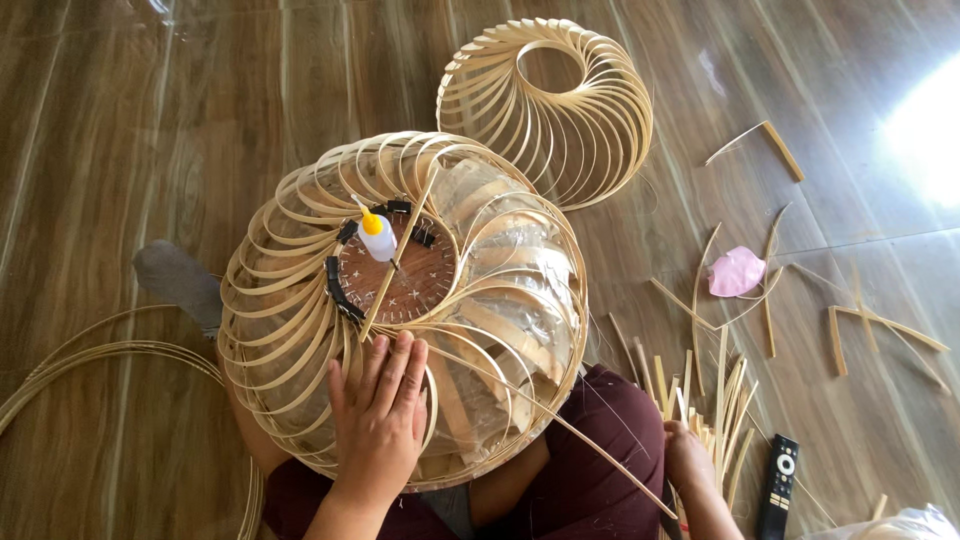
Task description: The person constructs a rounded bamboo lamp structure by applying adhesive from a bottle to a central wood base and pressing thin bamboo strips onto it, occasionally trimming strips with a small blade.
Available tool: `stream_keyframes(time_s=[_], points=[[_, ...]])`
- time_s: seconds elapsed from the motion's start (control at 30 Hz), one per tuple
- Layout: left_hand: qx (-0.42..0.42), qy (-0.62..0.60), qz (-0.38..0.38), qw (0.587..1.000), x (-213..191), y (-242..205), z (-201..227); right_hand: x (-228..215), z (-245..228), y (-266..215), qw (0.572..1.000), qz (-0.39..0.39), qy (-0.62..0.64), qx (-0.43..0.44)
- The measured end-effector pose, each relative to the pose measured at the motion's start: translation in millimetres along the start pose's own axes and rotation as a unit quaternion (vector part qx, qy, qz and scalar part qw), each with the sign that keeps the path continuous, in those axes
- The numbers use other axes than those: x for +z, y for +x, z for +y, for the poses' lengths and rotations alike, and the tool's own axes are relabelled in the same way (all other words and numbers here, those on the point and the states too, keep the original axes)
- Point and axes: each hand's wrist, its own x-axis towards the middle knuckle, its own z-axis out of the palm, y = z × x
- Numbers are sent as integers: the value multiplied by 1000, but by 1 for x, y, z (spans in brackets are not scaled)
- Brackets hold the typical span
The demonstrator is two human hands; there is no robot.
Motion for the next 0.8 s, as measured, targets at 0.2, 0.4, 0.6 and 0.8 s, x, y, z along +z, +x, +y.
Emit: stream_keyframes(time_s=[0.2,0.4,0.6,0.8], points=[[-8,19,17,1000,2,3,6,-3,-6,-1,983,161,49,-69],[-4,21,19,1000,1,4,5,5,-13,-2,998,58,35,-5],[-12,18,9,1000,2,3,6,1,-15,2,998,49,-14,-30],[-6,21,21,1000,2,4,5,-2,-21,5,994,81,-44,-62]])
